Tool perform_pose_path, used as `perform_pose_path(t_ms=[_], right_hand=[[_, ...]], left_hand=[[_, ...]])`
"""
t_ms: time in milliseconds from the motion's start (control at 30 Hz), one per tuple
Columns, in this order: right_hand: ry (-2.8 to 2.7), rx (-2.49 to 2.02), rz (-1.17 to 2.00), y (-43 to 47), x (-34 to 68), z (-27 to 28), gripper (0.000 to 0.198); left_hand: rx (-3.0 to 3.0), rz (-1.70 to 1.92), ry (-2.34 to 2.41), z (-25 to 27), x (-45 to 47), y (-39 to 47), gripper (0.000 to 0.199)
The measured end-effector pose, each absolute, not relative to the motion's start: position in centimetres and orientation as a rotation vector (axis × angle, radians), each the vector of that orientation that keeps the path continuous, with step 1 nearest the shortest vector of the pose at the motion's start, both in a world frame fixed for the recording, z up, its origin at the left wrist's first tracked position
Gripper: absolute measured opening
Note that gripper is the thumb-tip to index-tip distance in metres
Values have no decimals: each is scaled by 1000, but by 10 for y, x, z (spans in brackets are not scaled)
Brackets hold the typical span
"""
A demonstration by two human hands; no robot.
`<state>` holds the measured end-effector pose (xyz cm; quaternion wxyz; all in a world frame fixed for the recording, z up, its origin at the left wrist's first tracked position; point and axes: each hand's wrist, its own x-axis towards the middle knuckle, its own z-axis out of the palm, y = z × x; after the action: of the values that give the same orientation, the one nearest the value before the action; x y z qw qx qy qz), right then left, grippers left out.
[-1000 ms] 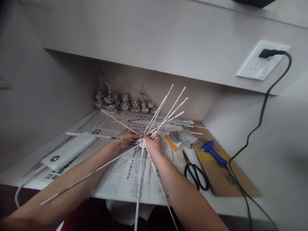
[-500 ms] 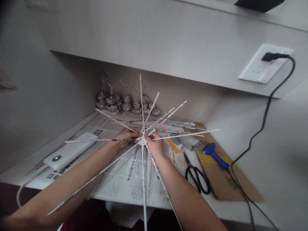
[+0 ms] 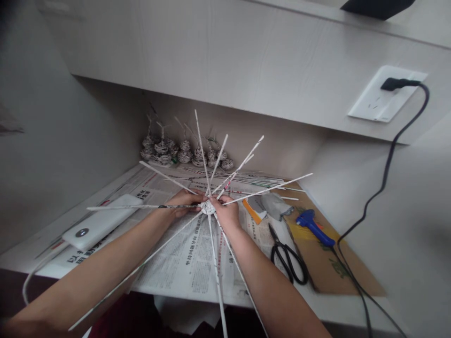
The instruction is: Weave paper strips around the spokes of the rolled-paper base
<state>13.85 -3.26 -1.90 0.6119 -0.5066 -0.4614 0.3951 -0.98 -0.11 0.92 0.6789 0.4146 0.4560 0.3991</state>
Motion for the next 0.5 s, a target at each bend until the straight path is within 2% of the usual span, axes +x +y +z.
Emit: perform_pose_path(t_ms=[267,500], right_hand=[[-1178,-1221,790,-34,141,-17,25],[-1062,-1109,936,-29,140,-25,30]], left_hand=[[1015,1010,1041,2,-4,-3,24],[1112,1017,912,-3,-7,3,22]])
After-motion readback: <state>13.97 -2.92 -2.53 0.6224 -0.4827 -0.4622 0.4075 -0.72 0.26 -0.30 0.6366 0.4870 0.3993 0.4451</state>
